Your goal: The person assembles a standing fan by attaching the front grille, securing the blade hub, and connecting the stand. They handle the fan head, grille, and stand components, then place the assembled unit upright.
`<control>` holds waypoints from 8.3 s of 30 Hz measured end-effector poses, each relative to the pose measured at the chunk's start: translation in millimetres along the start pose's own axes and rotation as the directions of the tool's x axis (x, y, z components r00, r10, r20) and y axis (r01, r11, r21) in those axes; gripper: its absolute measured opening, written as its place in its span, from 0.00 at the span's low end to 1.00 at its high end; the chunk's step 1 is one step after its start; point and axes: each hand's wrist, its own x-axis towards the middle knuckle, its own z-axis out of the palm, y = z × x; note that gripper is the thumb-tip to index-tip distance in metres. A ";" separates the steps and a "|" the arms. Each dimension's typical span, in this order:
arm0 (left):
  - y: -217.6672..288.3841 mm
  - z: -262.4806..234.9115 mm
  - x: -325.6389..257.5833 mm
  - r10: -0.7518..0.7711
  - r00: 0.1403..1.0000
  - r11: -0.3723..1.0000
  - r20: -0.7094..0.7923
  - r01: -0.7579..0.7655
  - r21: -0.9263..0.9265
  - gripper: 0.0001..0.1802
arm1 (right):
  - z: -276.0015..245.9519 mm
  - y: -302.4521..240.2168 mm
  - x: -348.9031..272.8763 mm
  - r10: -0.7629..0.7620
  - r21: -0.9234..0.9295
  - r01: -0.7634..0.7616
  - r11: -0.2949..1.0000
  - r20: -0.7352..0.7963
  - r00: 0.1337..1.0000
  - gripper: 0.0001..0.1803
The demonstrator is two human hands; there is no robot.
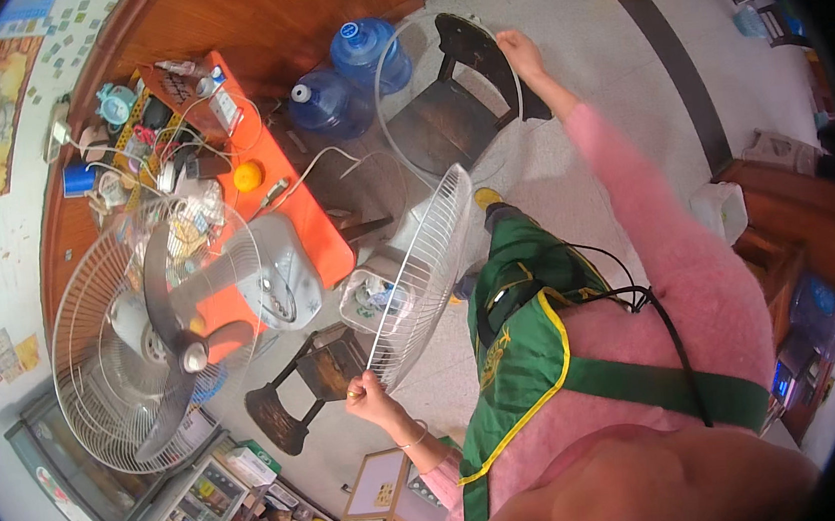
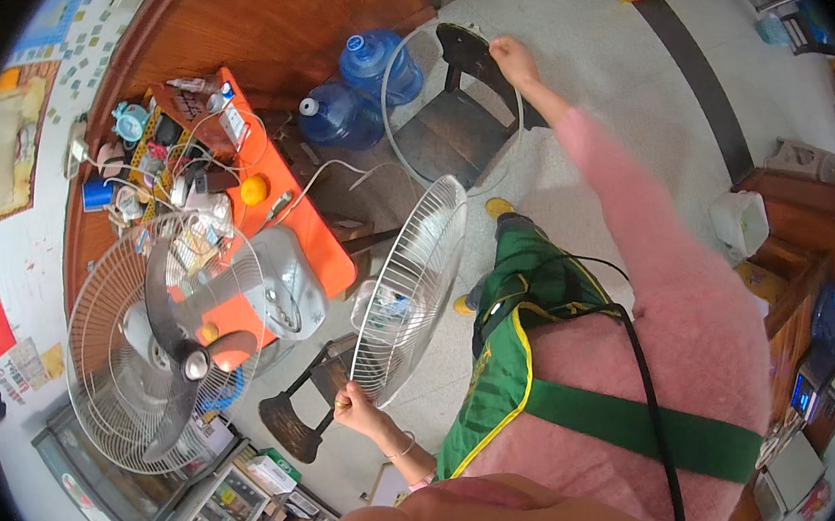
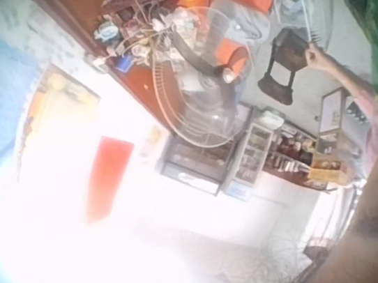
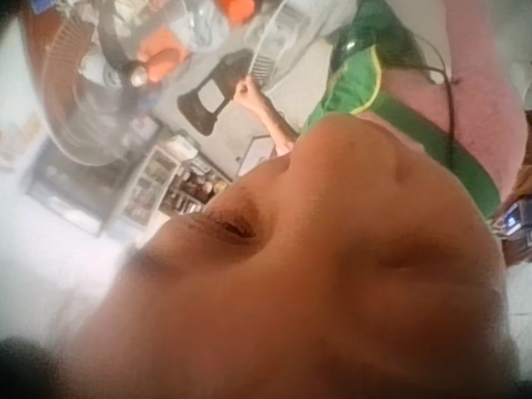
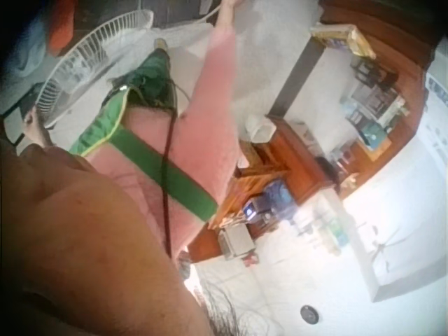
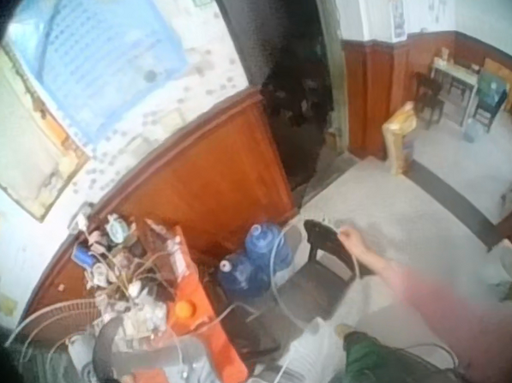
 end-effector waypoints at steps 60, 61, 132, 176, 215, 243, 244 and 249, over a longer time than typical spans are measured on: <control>4.5 444.6 60.2 0.212 0.274 0.169 0.938 -0.956 0.241 0.21 | -450.3 -187.7 -215.3 0.285 0.051 -0.282 0.958 -0.060 0.957 0.19; 4.8 451.9 61.6 0.200 0.209 0.160 0.957 -0.971 0.179 0.23 | -453.5 -187.7 -221.4 0.275 0.066 -0.271 0.960 -0.064 0.959 0.19; 205.9 188.0 24.8 0.320 0.404 0.663 0.857 -0.742 0.103 0.26 | -157.4 -315.4 -170.5 -0.463 0.423 0.190 0.886 0.833 0.304 0.16; 90.6 49.1 -48.2 0.486 0.873 0.783 -0.036 -0.454 -0.425 0.24 | -109.5 -450.6 -291.8 -0.818 0.626 0.780 0.001 0.449 -0.359 0.09; 88.3 14.4 -33.1 0.147 0.981 0.973 -0.126 -0.121 0.196 0.14 | 467.8 -211.4 -89.1 -0.487 0.098 0.972 0.212 0.873 0.018 0.28; 76.7 -32.8 40.1 0.062 0.989 0.987 -0.134 -0.040 0.157 0.16 | 407.2 -223.3 -99.2 -0.485 0.265 0.813 0.518 0.874 0.024 0.20; 75.5 -32.7 44.4 0.121 0.982 0.982 -0.144 -0.097 0.161 0.16 | 392.1 -223.6 -93.5 -0.348 0.193 0.588 0.785 0.924 0.160 0.20; 82.6 -20.3 46.3 0.114 0.984 0.980 -0.133 -0.089 0.179 0.17 | 273.4 -225.7 -62.8 -0.366 0.137 0.701 0.699 0.912 0.186 0.20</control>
